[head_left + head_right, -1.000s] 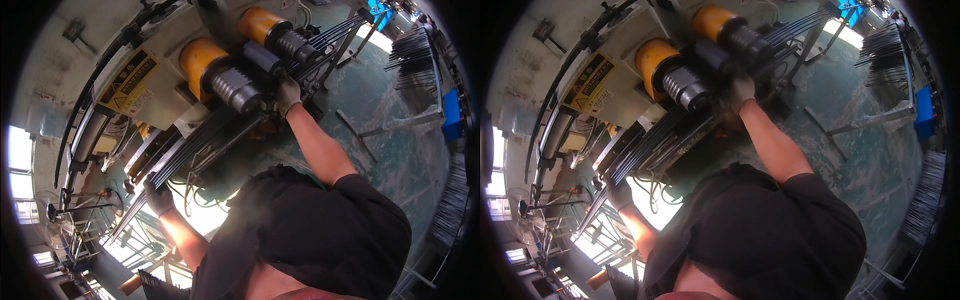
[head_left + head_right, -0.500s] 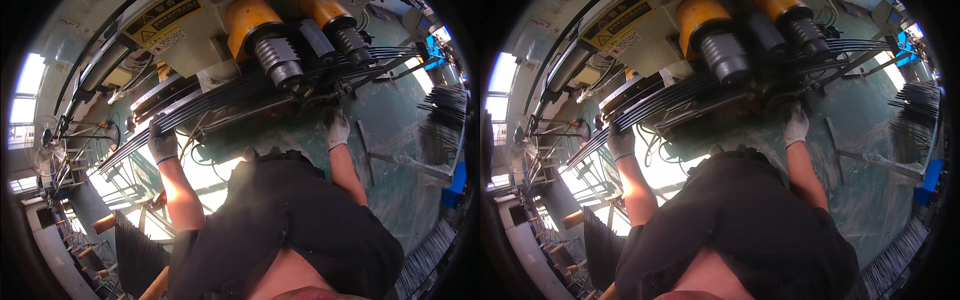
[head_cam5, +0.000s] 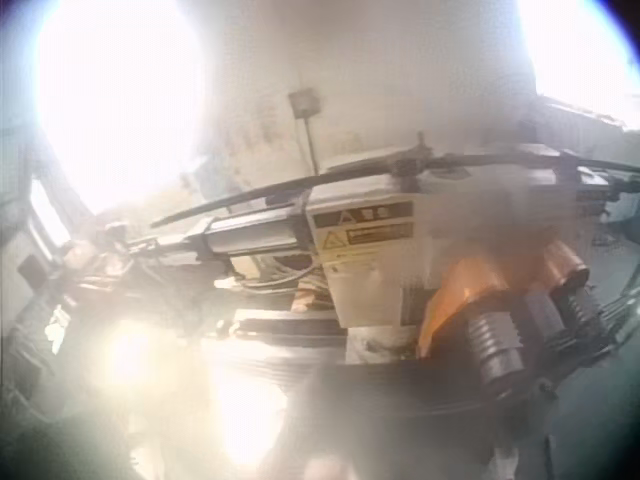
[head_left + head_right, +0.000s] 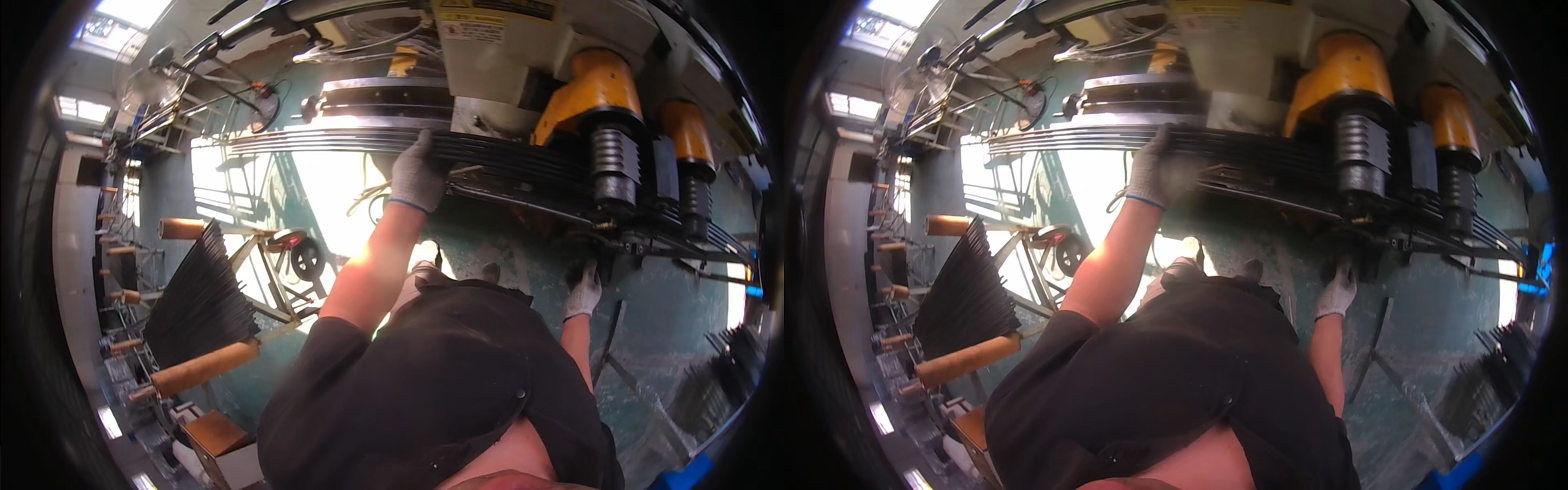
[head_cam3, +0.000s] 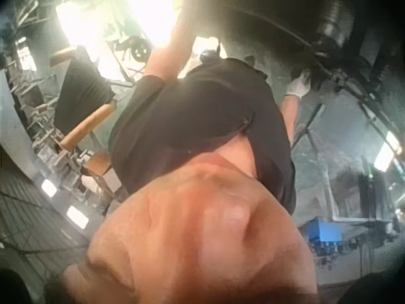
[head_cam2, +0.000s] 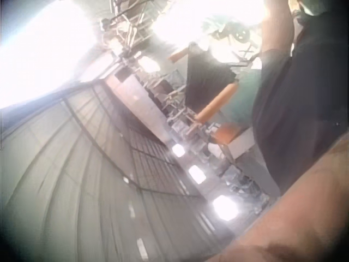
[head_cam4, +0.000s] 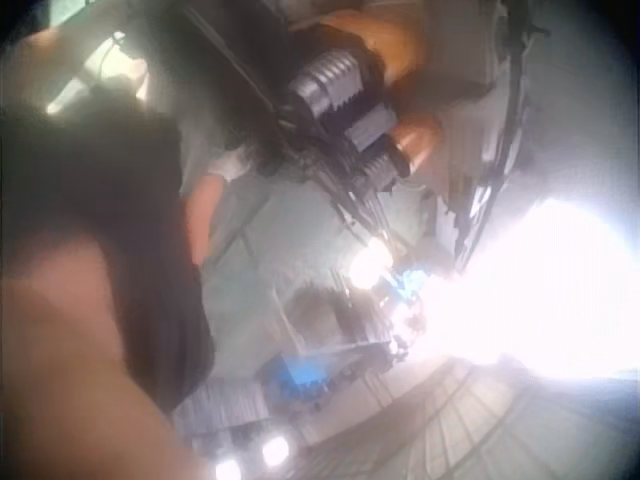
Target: The person picks up straight metal rods, feeds them into a bending machine, and removes the bent rods. They then place the bent rods onto a metal rack and use a measuring tool to check the dimensions of the bent rods.
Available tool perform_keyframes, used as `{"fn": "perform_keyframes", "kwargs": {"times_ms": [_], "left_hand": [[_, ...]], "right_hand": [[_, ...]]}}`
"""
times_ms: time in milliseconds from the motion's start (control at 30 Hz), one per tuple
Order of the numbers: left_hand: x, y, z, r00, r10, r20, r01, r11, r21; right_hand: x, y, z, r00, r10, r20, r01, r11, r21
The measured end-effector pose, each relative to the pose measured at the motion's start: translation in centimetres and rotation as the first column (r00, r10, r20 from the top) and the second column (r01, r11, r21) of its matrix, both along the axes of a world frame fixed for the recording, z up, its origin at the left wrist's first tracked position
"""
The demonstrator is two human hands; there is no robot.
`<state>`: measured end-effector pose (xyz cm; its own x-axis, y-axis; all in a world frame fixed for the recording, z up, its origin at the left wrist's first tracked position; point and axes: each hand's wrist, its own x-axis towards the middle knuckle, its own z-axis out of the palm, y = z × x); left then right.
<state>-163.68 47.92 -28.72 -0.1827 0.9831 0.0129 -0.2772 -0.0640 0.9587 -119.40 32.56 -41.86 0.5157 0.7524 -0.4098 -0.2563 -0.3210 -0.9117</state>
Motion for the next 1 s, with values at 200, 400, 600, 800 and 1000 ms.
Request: {"fn": "perform_keyframes", "kwargs": {"times_ms": [200, 400, 600, 800, 1000], "left_hand": [[-8.7, -0.1, 1.2, 0.945, 0.323, 0.045, -0.323, 0.946, -0.015], [-33.1, -1.7, 0.5, 0.6, 0.16, 0.784, -0.187, 0.981, -0.057], [-46.8, -3.8, 2.1, 0.553, 0.511, 0.658, -0.515, 0.831, -0.212], [-50.2, -2.3, 1.3, 0.651, 0.393, 0.649, -0.396, 0.906, -0.151], [-52.3, -2.6, -1.0, 0.815, 0.381, 0.436, -0.396, 0.916, -0.061]], "right_hand": [[-0.5, -3.3, -3.7, 0.981, 0.035, 0.191, -0.001, 0.985, -0.172], [-5.9, -8.1, -7.4, 0.969, -0.161, 0.188, 0.213, 0.93, -0.3], [-11.0, -14.3, -9.3, 0.955, 0.029, 0.295, 0.143, 0.827, -0.543], [-13.6, -16.6, -9.1, 0.974, -0.045, 0.22, 0.159, 0.83, -0.535], [-7.4, -16.8, -11.6, 0.916, -0.057, 0.398, 0.206, 0.916, -0.343]]}}
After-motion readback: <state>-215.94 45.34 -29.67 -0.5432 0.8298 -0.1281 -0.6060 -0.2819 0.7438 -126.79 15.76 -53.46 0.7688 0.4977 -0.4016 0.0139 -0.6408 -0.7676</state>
